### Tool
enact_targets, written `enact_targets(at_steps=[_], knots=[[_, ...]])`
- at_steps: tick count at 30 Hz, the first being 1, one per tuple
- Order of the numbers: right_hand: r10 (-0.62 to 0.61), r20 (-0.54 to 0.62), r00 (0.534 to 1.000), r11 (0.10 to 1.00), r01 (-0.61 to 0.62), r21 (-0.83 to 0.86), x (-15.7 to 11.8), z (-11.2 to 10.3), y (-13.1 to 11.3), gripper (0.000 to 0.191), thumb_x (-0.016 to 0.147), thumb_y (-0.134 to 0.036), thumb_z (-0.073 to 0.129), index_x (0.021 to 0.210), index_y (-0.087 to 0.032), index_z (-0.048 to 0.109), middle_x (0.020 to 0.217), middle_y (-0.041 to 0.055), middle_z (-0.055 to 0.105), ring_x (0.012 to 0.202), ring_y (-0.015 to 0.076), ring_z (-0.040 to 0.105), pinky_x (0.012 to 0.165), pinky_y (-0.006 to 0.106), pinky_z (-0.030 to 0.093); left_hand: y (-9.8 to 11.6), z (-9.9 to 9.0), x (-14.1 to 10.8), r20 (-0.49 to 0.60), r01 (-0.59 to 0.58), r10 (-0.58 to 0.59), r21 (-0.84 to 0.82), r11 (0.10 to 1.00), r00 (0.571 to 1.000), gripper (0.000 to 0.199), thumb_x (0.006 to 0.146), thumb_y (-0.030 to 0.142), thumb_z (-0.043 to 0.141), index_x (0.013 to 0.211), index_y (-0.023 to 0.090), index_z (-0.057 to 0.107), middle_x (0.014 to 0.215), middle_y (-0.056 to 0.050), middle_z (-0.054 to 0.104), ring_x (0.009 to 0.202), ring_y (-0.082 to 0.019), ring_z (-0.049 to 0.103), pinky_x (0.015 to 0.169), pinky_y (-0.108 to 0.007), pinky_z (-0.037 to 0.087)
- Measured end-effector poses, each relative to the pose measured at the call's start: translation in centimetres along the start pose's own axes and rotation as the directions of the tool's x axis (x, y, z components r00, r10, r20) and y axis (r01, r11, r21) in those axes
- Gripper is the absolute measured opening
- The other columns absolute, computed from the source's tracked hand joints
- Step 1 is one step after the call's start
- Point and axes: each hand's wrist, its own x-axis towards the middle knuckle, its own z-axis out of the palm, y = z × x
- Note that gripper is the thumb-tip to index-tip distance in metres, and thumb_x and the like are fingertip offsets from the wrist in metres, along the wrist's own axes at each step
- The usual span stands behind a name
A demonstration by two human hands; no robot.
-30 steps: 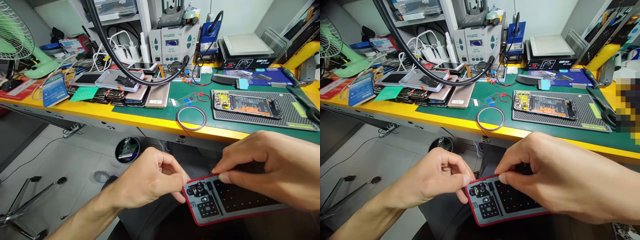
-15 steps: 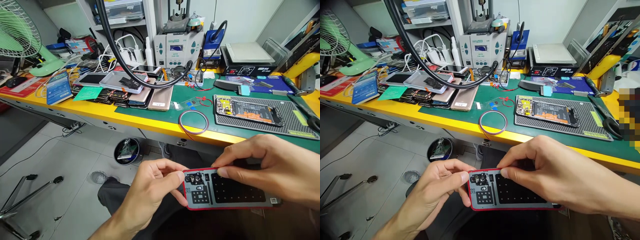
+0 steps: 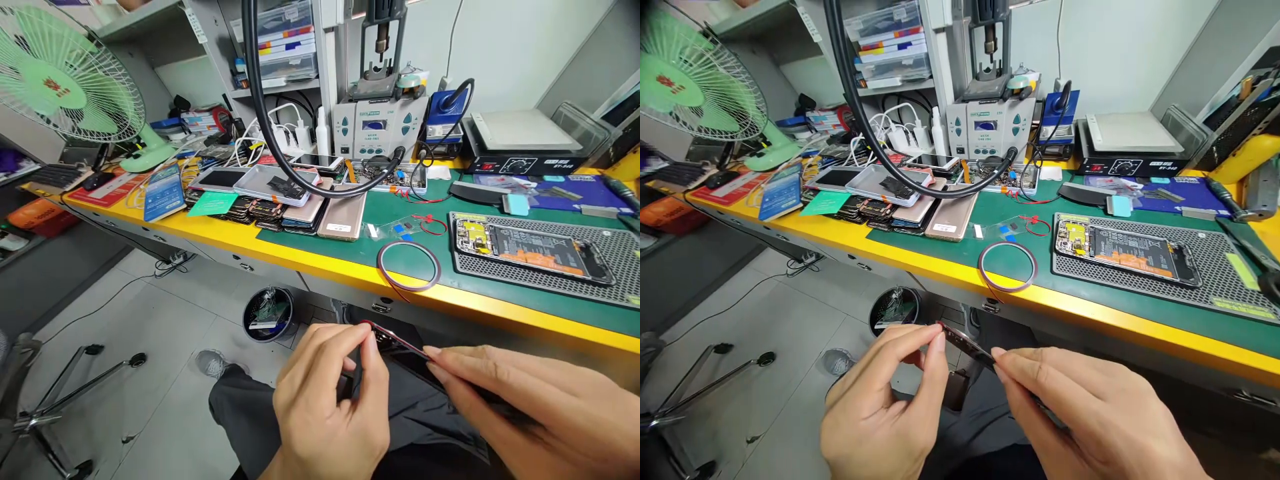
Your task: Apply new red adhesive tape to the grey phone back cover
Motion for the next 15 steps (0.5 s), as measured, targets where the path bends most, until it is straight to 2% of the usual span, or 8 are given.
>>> enact_targets(at_steps=[3, 7, 15], knots=[[-0.051, 0.010, 0.999, 0.998, 0.051, 0.028, 0.5, 0.1, 0.0, 0.016, 0.106, -0.018, 0.055, 0.113, -0.023, 0.068, 0.095, 0.0027, 0.083, 0.072, 0.0193, 0.079, 0.076, 0.027, 0.065, 0.1, 0.0, 0.5, 0.006, -0.031, 0.030, 0.058, 0.998, 1.000, 0.028, 0.083, -0.003, 0.070, 0.101, 0.019, 0.068, 0.085, 0.001, 0.075, 0.075, -0.011, 0.067, 0.076, -0.025, 0.059], [-0.102, -0.015, 0.995, 0.995, 0.102, -0.007, 0.9, 0.2, -0.2, 0.020, 0.104, -0.010, 0.056, 0.115, -0.020, 0.067, 0.097, 0.0031, 0.083, 0.078, 0.0181, 0.079, 0.083, 0.028, 0.063, 0.4, 0.1, 1.2, 0.041, -0.061, 0.057, 0.111, 0.992, 0.998, 0.019, 0.087, 0.000, 0.068, 0.097, 0.016, 0.071, 0.084, -0.002, 0.077, 0.076, -0.011, 0.070, 0.074, -0.023, 0.058], [-0.215, -0.023, 0.976, 0.975, 0.214, -0.052, 0.9, 0.1, 0.2, 0.028, 0.095, 0.003, 0.054, 0.113, -0.007, 0.073, 0.104, 0.0120, 0.083, 0.086, 0.0217, 0.078, 0.077, 0.036, 0.057, 0.9, 0.4, 2.0, 0.107, -0.072, 0.049, 0.226, 0.971, 0.993, 0.012, 0.091, 0.005, 0.064, 0.094, 0.014, 0.072, 0.079, -0.003, 0.076, 0.073, -0.013, 0.072, 0.070, -0.023, 0.055]])
